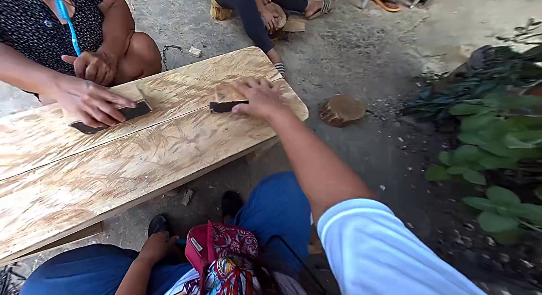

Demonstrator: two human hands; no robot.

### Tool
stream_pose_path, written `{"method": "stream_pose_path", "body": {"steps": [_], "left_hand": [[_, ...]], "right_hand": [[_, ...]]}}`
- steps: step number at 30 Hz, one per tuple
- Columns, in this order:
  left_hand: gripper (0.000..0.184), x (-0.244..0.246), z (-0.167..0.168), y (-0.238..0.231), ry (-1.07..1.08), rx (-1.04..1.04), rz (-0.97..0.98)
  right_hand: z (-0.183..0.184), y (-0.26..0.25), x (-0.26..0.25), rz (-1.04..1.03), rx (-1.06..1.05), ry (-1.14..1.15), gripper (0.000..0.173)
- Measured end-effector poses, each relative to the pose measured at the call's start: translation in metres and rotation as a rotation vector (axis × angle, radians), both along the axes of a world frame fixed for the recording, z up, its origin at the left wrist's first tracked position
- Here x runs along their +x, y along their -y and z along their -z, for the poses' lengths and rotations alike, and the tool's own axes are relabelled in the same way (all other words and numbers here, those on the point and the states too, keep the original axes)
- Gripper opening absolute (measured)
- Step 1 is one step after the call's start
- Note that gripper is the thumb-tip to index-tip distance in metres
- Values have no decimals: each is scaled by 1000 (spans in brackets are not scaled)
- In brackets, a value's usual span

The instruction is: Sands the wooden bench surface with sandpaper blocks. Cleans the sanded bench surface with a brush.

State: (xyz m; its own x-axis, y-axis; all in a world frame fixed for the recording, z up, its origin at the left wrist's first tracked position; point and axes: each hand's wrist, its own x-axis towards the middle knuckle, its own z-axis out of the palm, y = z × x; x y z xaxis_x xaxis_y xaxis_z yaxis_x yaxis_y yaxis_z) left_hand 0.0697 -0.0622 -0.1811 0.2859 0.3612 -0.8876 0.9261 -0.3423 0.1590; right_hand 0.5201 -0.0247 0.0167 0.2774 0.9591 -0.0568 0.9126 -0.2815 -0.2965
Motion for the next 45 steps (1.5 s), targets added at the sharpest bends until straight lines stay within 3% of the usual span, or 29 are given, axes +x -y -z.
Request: {"method": "stream_pose_path", "body": {"steps": [4,7,10,16,19,22,29,32,34,36,42,45], "left_hand": [[56,-9,-1,3,3,10,-63],[56,-11,-3,5,13,8,-101],[56,-12,-1,4,7,-3,-92],[54,4,-2,0,-19,-6,-30],[53,11,-6,1,-20,-10,-17],[54,13,-2,-2,-10,-11,-16],[55,-3,6,-2,1,-16,-63],[54,-7,2,1,6,-15,-83],[54,-8,2,1,14,-15,-97],[54,-8,3,0,21,-20,-100],[56,0,0,-4,-8,-23,-39],[56,10,-4,-3,-2,-24,-31]], "right_hand": [[3,27,102,286,-74,15,77],[-1,27,100,348,-101,19,78],[3,13,40,172,-31,31,76],[9,-23,-159,-345,92,-20,72],[-2,-28,-182,-477,-10,-61,71],[-6,-20,-132,-388,11,-90,68],[2,14,89,230,-26,0,75],[1,16,119,397,-61,-12,75],[0,13,104,395,-69,-9,77],[1,7,68,267,-42,-5,78],[9,-11,-131,-311,98,-26,73],[1,-22,-163,-425,34,-37,70]]}}
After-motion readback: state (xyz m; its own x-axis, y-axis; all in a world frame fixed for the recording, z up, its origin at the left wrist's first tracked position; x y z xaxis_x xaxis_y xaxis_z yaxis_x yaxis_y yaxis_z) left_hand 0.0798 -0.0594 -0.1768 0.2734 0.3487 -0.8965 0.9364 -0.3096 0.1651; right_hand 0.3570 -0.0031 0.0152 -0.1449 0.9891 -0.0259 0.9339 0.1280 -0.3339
